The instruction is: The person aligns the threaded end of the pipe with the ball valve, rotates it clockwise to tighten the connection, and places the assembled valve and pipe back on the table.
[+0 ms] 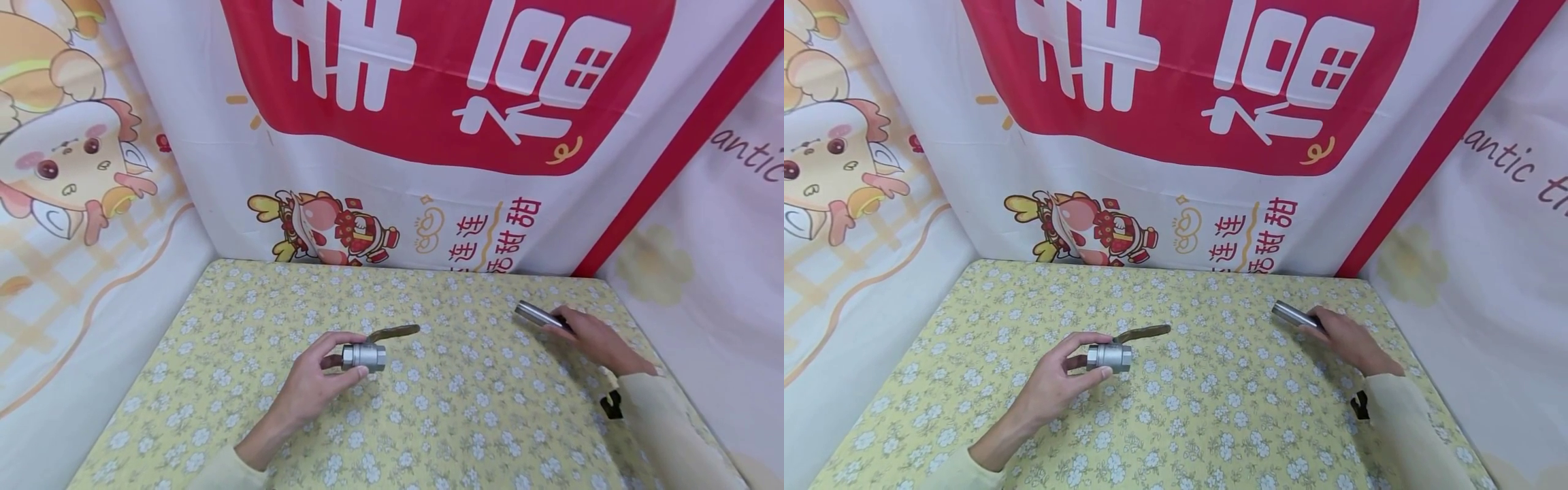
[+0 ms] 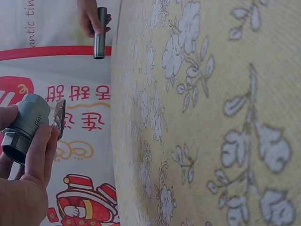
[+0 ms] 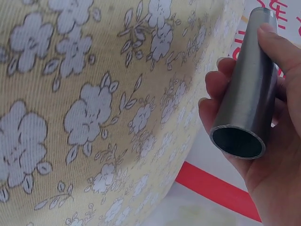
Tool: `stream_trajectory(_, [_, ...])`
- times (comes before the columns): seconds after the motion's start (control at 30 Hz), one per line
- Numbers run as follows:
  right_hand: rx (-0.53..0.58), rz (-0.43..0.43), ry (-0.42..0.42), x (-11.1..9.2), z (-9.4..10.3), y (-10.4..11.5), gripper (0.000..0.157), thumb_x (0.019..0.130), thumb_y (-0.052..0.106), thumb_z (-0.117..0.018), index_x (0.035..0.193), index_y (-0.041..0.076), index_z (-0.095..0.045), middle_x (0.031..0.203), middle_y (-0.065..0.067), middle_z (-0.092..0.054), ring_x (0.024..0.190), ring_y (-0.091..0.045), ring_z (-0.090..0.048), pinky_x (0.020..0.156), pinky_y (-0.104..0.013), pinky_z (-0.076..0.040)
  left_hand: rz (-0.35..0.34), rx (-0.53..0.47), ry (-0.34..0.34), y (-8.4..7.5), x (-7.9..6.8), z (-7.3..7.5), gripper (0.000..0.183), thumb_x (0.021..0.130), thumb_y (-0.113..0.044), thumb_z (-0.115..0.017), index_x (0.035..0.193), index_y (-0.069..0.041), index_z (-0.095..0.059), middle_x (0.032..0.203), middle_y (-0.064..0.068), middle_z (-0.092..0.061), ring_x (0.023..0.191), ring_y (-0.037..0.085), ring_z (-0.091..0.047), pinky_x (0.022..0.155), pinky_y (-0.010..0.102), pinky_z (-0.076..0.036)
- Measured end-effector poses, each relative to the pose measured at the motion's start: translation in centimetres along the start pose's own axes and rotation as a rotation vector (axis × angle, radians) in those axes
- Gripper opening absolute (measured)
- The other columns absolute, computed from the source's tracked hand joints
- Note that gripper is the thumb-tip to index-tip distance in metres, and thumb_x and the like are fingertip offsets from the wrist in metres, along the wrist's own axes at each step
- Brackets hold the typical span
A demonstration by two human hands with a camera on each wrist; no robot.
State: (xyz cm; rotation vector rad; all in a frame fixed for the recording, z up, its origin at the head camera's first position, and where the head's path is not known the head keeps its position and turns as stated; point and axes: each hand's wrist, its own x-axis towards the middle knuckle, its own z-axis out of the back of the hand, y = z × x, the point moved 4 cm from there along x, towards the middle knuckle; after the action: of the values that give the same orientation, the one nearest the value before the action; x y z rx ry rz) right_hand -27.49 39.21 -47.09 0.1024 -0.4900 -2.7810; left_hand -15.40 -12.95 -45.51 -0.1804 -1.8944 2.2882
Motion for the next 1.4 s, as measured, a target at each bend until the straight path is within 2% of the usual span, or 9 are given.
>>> stream_trajectory(0.23, [-0.02,0.022,0.017,0.2,-0.1,0.7,0.027,0.106,0.034,-0.073,0.118,0.012,-0.064,0.096,0.001,-0.066,0.079,-0.013,-0.055,0.072,-0.033,-0.049,-0.017,0.009,-0.006,0.1,0.0,0.1,0.046,0.096,-0.02,-0.086,0.138,-0.023,-0.07,0.148,0.011,-0.06,0.114,0.03,-0.071,0.082,0.03,-0.066])
stream_trajectory(0.6, [0.0,0.004,0.058,0.5,-0.5,1.7,0.036,0.106,0.038,-0.072,0.129,0.013,-0.061,0.104,0.0,-0.067,0.088,-0.017,-0.058,0.079,-0.037,-0.052,-0.005,-0.002,-0.018,0.3,-0.1,0.3,0.047,0.094,-0.02,-0.087,0.139,-0.023,-0.07,0.152,0.011,-0.06,0.116,0.031,-0.072,0.084,0.03,-0.066])
stream_trajectory(0.97, [0.107,0.03,0.053,0.8,-1.0,2.9,0.033,0.106,0.033,-0.073,0.129,0.012,-0.062,0.109,-0.004,-0.07,0.09,-0.016,-0.059,0.08,-0.033,-0.053,0.007,-0.026,-0.018,0.6,-0.1,0.5,0.047,0.095,-0.019,-0.086,0.139,-0.022,-0.07,0.153,0.015,-0.058,0.118,0.032,-0.072,0.085,0.03,-0.066])
stream_trajectory(1.13, [0.148,0.068,0.05,0.8,-0.7,3.6,0.032,0.107,0.03,-0.072,0.131,0.011,-0.063,0.107,-0.002,-0.069,0.086,-0.013,-0.057,0.076,-0.029,-0.051,0.008,-0.038,-0.02,0.7,-0.1,0.6,0.047,0.095,-0.017,-0.086,0.139,-0.021,-0.07,0.154,0.015,-0.057,0.12,0.033,-0.071,0.086,0.03,-0.066])
stream_trajectory(1.4, [0.238,0.079,0.056,1.1,-0.6,4.1,0.035,0.107,0.026,-0.072,0.137,0.008,-0.065,0.106,-0.005,-0.07,0.082,-0.011,-0.057,0.069,-0.027,-0.05,-0.019,-0.03,-0.014,0.7,-0.2,0.7,0.047,0.097,-0.018,-0.085,0.141,-0.019,-0.068,0.156,0.015,-0.055,0.12,0.032,-0.07,0.086,0.03,-0.066])
